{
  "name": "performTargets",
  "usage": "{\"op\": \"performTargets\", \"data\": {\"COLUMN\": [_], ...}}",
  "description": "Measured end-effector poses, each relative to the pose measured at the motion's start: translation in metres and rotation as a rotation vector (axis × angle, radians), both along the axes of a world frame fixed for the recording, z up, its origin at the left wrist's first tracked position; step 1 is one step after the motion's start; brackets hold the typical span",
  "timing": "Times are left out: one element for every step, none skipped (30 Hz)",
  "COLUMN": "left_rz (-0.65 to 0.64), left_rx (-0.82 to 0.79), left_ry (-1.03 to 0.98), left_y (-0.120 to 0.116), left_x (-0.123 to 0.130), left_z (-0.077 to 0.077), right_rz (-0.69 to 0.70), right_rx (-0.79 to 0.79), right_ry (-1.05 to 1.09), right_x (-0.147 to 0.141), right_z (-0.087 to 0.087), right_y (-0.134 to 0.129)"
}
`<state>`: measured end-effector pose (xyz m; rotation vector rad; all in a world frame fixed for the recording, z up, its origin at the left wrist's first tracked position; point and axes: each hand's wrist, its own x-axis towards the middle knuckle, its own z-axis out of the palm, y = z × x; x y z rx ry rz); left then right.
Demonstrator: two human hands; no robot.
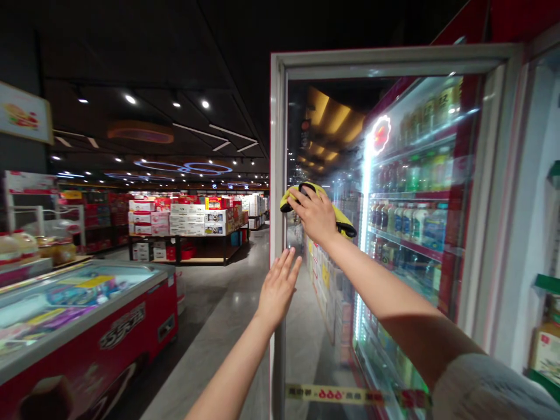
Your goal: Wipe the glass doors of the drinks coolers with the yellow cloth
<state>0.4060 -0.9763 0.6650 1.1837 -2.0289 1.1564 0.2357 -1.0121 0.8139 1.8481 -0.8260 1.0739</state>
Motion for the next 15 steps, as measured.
{"op": "performTargets", "data": {"left_rz": [0.003,0.008,0.012,0.017,0.022,0.026,0.031,0.035,0.040,0.043,0.046,0.047,0.050,0.053,0.056], "left_rx": [0.005,0.007,0.006,0.003,-0.001,-0.005,-0.009,-0.013,-0.014,-0.014,-0.013,-0.011,-0.009,-0.009,-0.012], "left_ry": [0.010,0.018,0.024,0.027,0.029,0.031,0.033,0.037,0.041,0.044,0.047,0.048,0.048,0.048,0.047], "left_y": [0.001,0.001,0.002,0.003,0.003,0.003,0.003,0.003,0.003,0.003,0.002,0.001,0.001,0.001,0.000], "left_x": [-0.001,-0.002,-0.002,-0.003,-0.003,-0.003,-0.002,-0.002,-0.002,-0.002,-0.002,-0.003,-0.003,-0.004,-0.005], "left_z": [0.000,0.000,0.000,0.000,0.000,0.000,0.000,0.000,0.000,0.000,-0.001,-0.001,-0.002,-0.002,-0.003], "right_rz": [-0.006,-0.010,-0.014,-0.017,-0.019,-0.023,-0.028,-0.036,-0.046,-0.058,-0.072,-0.086,-0.097,-0.102,-0.100], "right_rx": [-0.001,-0.002,-0.004,-0.007,-0.011,-0.017,-0.025,-0.034,-0.042,-0.048,-0.051,-0.052,-0.052,-0.049,-0.044], "right_ry": [-0.030,-0.041,-0.032,-0.010,0.014,0.028,0.023,-0.006,-0.053,-0.111,-0.171,-0.222,-0.256,-0.263,-0.240], "right_x": [0.003,0.006,0.007,0.006,0.003,-0.002,-0.009,-0.018,-0.026,-0.034,-0.041,-0.045,-0.047,-0.045,-0.041], "right_z": [-0.001,-0.003,-0.006,-0.006,-0.005,-0.001,0.004,0.010,0.014,0.015,0.012,0.005,-0.006,-0.019,-0.032], "right_y": [-0.001,-0.001,-0.002,-0.003,-0.004,-0.005,-0.005,-0.005,-0.006,-0.006,-0.005,-0.005,-0.005,-0.004,-0.004]}}
